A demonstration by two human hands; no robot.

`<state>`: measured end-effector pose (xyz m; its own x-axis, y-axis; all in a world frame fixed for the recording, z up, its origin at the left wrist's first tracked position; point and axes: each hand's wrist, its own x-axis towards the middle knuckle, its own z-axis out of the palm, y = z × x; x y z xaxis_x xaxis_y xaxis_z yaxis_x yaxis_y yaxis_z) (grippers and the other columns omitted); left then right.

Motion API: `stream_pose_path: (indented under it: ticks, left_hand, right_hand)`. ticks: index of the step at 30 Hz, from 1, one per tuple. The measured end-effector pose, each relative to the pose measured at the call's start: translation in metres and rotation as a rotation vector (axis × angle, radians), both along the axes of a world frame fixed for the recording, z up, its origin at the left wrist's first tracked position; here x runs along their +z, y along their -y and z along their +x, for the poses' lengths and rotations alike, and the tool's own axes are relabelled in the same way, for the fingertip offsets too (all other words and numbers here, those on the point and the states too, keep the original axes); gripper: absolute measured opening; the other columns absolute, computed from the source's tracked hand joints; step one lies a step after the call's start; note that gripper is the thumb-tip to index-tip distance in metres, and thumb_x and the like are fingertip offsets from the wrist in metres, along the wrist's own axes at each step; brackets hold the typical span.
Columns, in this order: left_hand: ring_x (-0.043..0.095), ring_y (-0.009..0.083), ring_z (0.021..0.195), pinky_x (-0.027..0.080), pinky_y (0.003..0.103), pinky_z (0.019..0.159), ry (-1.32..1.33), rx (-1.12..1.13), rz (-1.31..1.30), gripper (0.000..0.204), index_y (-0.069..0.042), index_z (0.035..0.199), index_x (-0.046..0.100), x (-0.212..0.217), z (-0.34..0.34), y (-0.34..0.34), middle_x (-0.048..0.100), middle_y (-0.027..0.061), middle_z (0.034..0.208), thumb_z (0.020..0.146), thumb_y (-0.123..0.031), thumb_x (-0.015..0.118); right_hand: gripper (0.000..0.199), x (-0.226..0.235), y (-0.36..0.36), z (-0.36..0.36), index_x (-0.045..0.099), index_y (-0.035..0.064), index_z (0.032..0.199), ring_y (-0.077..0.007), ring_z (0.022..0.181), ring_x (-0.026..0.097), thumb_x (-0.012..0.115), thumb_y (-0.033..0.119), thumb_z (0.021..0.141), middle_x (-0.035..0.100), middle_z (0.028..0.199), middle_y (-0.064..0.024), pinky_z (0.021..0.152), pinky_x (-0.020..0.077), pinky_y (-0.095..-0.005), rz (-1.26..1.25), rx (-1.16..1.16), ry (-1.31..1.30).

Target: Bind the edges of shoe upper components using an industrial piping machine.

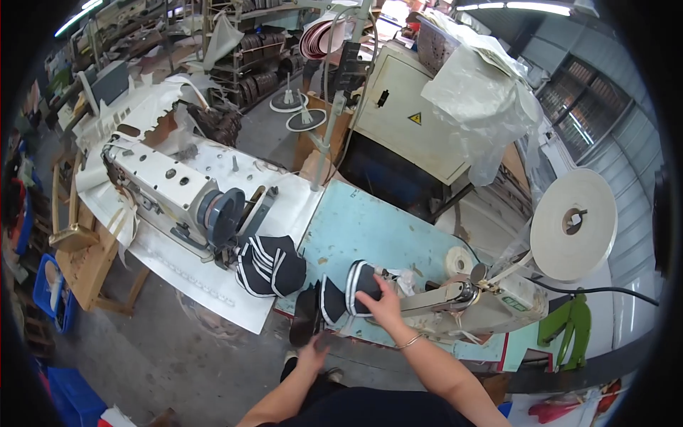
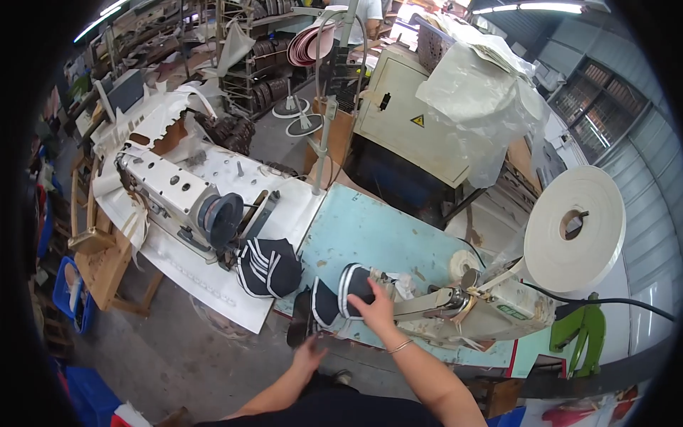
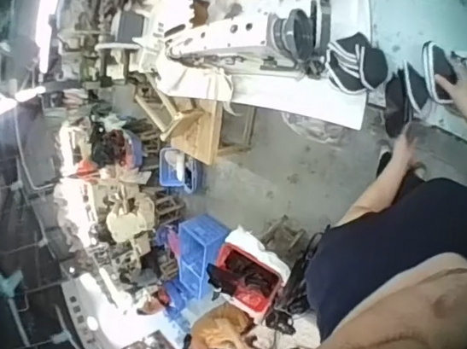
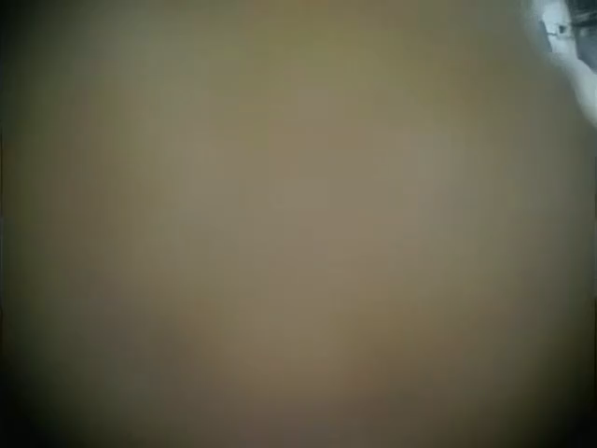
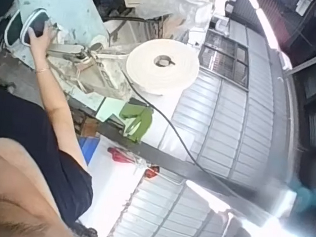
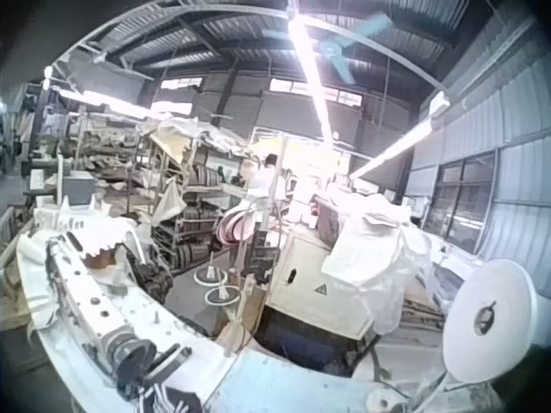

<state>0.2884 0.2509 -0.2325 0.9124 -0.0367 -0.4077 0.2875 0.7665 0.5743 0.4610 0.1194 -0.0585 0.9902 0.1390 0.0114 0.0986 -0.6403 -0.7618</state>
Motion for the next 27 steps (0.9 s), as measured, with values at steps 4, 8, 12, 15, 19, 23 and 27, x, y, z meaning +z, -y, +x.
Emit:
stream_pose_path:
  ticks: [4,8,12,15,19,23,27]
  left_hand:
    - [0.044,0.0183,0.108,0.035,0.032,0.090,-0.014,0.663,0.889,0.069,0.002,0.124,0.032,0.140,0.039,-0.015,0.051,0.0120,0.109,0.069,-0.015,0.070]
    - [0.056,0.0175,0.080,0.045,0.026,0.072,-0.084,0.211,0.681,0.048,-0.002,0.112,0.045,0.070,0.079,-0.020,0.055,0.0087,0.099,0.074,-0.021,0.067]
    - [0.057,0.0166,0.077,0.049,0.026,0.057,-0.217,0.396,0.248,0.039,-0.003,0.106,0.045,0.089,0.122,-0.004,0.053,0.0053,0.096,0.076,-0.017,0.065]
    - [0.057,0.0163,0.076,0.048,0.026,0.055,-0.259,0.548,0.424,0.047,0.000,0.109,0.041,0.078,0.095,0.014,0.046,0.0092,0.110,0.074,-0.016,0.067]
    - [0.053,0.0174,0.091,0.048,0.029,0.064,-0.389,0.614,0.453,0.065,0.000,0.120,0.034,0.053,0.033,0.048,0.041,0.0108,0.119,0.071,-0.020,0.070]
    - [0.052,0.0194,0.093,0.042,0.033,0.079,-0.826,0.151,-0.455,0.058,-0.003,0.116,0.039,0.045,0.019,0.076,0.042,0.0105,0.120,0.075,-0.035,0.065]
    - [0.055,0.0202,0.092,0.043,0.037,0.083,-0.224,0.124,-0.605,0.029,-0.011,0.102,0.053,-0.023,0.048,0.121,0.058,0.0050,0.099,0.079,-0.027,0.061]
  right_hand:
    - [0.069,-0.002,-0.025,-0.015,0.047,-0.0020,0.115,-0.0298,0.100,0.052,0.073,0.035,0.063,0.052,0.109,-0.0198,0.087,0.0409,-0.0342,0.008,0.053,0.025]
    - [0.067,-0.033,-0.020,-0.013,0.046,-0.0030,0.117,-0.0283,0.100,0.052,0.072,0.031,0.066,0.053,0.109,-0.0199,0.085,0.0414,-0.0336,0.228,-0.043,-0.060]
    - [0.066,-0.029,-0.013,0.004,0.045,-0.0004,0.119,-0.0317,0.100,0.052,0.072,0.029,0.066,0.051,0.112,-0.0208,0.086,0.0412,-0.0347,0.007,0.054,0.065]
    - [0.064,-0.022,-0.014,0.011,0.044,0.0009,0.119,-0.0320,0.103,0.048,0.071,0.026,0.067,0.048,0.114,-0.0199,0.088,0.0393,-0.0354,-0.017,0.046,0.160]
    - [0.062,0.010,0.000,0.006,0.044,0.0015,0.118,-0.0315,0.101,0.048,0.071,0.023,0.066,0.048,0.110,-0.0175,0.086,0.0390,-0.0352,0.026,-0.018,0.204]
    - [0.059,0.025,0.031,-0.028,0.046,0.0011,0.114,-0.0292,0.096,0.050,0.073,0.018,0.064,0.050,0.105,-0.0163,0.084,0.0404,-0.0353,0.124,0.119,0.336]
    - [0.061,0.028,0.082,-0.099,0.047,0.0010,0.114,-0.0279,0.092,0.053,0.074,0.021,0.063,0.052,0.102,-0.0164,0.079,0.0430,-0.0332,0.149,0.286,0.107]
